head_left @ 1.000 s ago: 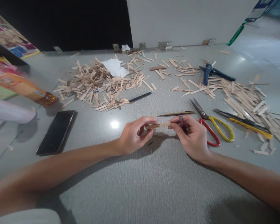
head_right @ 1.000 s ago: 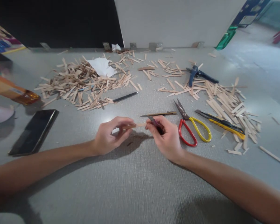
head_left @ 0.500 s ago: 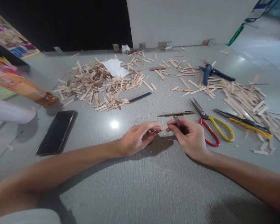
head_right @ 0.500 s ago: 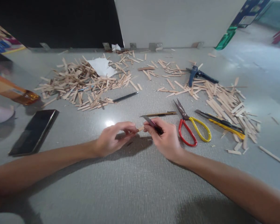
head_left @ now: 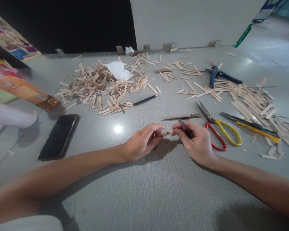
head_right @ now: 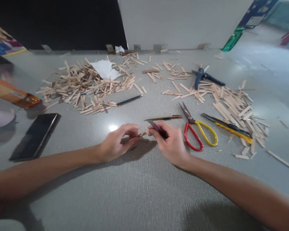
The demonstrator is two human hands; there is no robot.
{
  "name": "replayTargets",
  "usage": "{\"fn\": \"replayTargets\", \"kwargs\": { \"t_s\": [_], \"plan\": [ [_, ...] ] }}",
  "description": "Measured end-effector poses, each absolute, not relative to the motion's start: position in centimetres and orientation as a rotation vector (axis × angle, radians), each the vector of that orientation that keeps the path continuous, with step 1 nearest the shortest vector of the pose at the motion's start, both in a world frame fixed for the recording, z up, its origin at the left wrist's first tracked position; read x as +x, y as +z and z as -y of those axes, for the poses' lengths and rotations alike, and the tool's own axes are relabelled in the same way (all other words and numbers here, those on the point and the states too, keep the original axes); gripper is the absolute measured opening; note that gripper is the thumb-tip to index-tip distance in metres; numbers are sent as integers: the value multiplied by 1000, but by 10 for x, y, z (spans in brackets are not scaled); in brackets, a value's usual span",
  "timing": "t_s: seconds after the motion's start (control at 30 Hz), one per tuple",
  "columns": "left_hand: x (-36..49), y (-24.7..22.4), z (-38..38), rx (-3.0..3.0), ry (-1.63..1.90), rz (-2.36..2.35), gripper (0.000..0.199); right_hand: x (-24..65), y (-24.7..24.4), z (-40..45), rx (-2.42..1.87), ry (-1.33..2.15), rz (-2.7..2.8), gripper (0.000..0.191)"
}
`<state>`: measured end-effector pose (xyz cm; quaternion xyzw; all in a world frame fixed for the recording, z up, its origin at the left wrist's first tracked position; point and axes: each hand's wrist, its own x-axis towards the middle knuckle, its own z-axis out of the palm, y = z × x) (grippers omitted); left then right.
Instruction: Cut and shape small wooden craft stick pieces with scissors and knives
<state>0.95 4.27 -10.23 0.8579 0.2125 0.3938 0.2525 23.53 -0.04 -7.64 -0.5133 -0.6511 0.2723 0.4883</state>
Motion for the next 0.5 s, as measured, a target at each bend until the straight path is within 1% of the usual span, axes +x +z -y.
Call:
{"fn": "replayTargets", "kwargs": {
  "t_s": [0.1, 0.17, 0.27, 0.37, 0.5],
  "plan": [
    [11, -97, -46, 2270, 931, -657, 20, 235, -78, 0, -1257, 604, 1562, 11],
    [11, -91, -49, 2221, 801, -697, 14, 234, -79, 0, -1257, 550, 1554, 5],
    [11, -84, -52, 2073, 768, -800, 22, 235, -79, 1, -1236, 409, 1608, 10],
    [11, -82, -53, 1945, 798, -862, 29, 236, -81, 2, -1234, 273, 1763, 21],
    [12, -82, -51, 1909, 819, -844, 31, 236, -87, 5, -1232, 223, 1895, 25]
  ]
}}
